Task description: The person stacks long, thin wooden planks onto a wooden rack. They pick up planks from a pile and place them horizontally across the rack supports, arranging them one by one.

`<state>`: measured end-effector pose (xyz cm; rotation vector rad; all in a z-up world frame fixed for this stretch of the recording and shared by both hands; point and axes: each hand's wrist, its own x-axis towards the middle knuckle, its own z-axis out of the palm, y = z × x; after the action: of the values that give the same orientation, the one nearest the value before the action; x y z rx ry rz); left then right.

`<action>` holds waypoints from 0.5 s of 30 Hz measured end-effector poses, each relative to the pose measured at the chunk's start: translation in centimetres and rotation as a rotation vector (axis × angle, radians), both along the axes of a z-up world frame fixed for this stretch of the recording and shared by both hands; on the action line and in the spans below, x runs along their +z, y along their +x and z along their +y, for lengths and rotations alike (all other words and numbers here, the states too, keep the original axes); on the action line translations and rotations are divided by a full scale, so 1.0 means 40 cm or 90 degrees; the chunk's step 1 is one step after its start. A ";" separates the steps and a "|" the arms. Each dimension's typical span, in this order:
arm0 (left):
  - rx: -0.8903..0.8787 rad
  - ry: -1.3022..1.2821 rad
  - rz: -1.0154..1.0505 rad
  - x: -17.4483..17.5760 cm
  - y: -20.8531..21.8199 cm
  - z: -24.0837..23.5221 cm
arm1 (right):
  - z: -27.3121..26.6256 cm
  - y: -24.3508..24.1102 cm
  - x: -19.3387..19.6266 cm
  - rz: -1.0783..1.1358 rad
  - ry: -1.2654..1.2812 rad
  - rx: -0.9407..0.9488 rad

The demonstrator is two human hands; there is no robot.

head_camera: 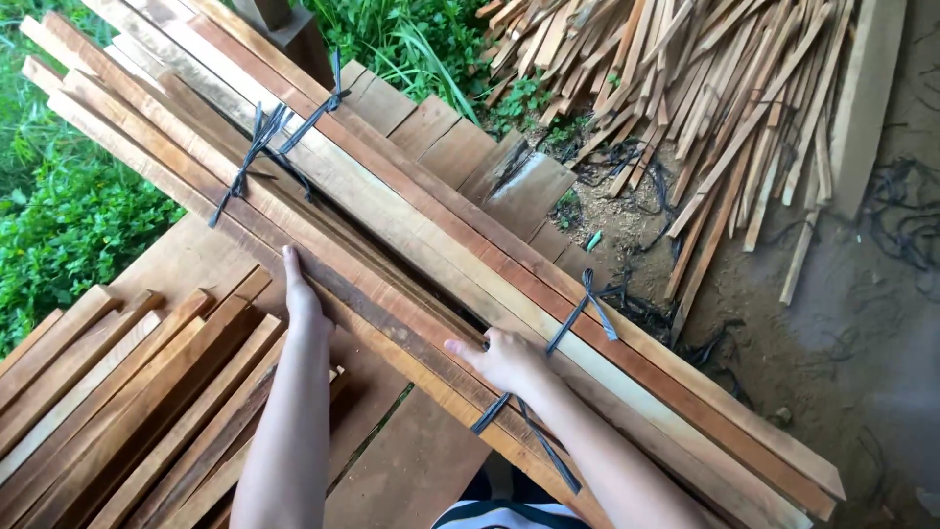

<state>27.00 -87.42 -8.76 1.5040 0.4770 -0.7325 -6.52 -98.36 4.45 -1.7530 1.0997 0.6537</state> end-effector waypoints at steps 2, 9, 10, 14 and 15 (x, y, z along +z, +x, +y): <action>0.008 0.071 0.009 -0.072 0.044 0.018 | 0.002 0.006 -0.018 -0.002 -0.003 0.015; -0.094 0.166 -0.011 0.116 -0.051 -0.016 | 0.027 -0.006 -0.085 0.000 -0.022 0.006; -0.111 0.178 -0.018 0.133 -0.059 -0.023 | 0.033 -0.010 -0.102 -0.010 -0.029 -0.008; -0.271 0.285 -0.042 0.207 -0.085 -0.065 | 0.085 -0.034 -0.170 -0.208 -0.158 -0.066; -0.268 0.287 -0.039 0.162 -0.058 -0.044 | 0.102 -0.040 -0.146 -0.207 -0.155 -0.063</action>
<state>24.70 -89.18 -2.29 2.0819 0.2883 -0.9420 -8.10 -94.28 -1.39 -1.9140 1.0607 0.1675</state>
